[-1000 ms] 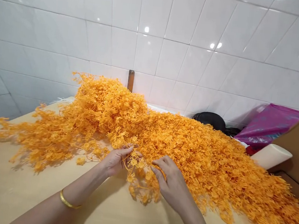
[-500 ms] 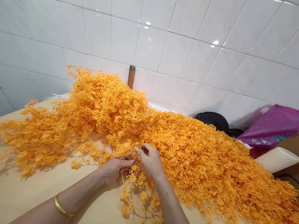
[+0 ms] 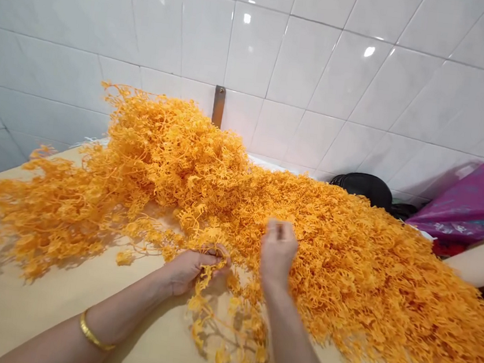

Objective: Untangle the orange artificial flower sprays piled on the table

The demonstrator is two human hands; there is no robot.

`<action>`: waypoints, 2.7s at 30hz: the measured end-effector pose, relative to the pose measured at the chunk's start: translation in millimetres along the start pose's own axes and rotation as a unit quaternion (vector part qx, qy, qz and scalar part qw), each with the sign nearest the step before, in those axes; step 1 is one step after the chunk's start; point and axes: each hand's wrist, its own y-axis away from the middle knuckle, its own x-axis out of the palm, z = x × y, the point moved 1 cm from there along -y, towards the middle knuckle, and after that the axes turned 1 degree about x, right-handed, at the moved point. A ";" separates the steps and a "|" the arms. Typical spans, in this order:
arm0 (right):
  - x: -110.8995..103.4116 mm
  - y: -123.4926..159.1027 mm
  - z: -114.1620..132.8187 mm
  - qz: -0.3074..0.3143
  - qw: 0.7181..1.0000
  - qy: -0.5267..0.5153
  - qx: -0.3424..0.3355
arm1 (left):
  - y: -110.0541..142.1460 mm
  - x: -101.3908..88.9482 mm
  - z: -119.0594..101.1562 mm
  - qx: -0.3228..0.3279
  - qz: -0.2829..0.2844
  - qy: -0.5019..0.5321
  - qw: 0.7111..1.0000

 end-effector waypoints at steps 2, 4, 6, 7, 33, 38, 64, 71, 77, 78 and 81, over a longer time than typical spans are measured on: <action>-16.7 -10.5 1.6 -0.105 0.993 -0.053 0.003 | 2.4 0.2 0.5 -0.010 -0.011 0.000 1.000; -25.5 -13.1 5.1 -0.089 0.993 -0.076 0.001 | 5.0 2.4 -1.8 -0.021 -0.009 0.028 0.999; -25.1 -7.6 9.2 -0.012 0.997 -0.071 -0.001 | 6.9 5.8 -5.8 -0.021 0.006 0.054 0.998; -22.6 -3.4 10.7 0.029 0.998 -0.062 0.000 | 7.5 7.2 -7.7 -0.019 0.013 0.059 0.998; 2.4 19.2 -1.6 0.208 0.973 0.092 -0.033 | -3.7 -4.0 -1.4 0.032 0.040 -0.006 0.999; 1.0 20.8 1.8 0.209 0.958 0.166 -0.101 | -3.1 -2.2 -6.1 0.041 0.056 -0.003 0.998; 1.8 45.3 9.7 0.208 0.941 0.207 -0.170 | -3.2 3.2 -2.6 0.080 0.041 0.027 0.996; 8.0 46.7 2.1 0.251 0.924 0.230 -0.174 | 2.0 5.3 -3.8 0.048 0.062 0.026 0.997; 1.8 39.2 2.1 0.201 0.966 0.130 -0.100 | 7.7 7.3 -5.6 0.056 0.110 -0.034 0.992; -0.4 36.9 2.1 0.204 0.972 0.098 -0.067 | 7.6 6.7 -5.4 0.053 0.110 -0.032 0.992; -7.4 30.9 2.6 0.230 0.972 0.039 0.012 | 5.6 4.5 -4.8 0.042 0.121 -0.036 0.991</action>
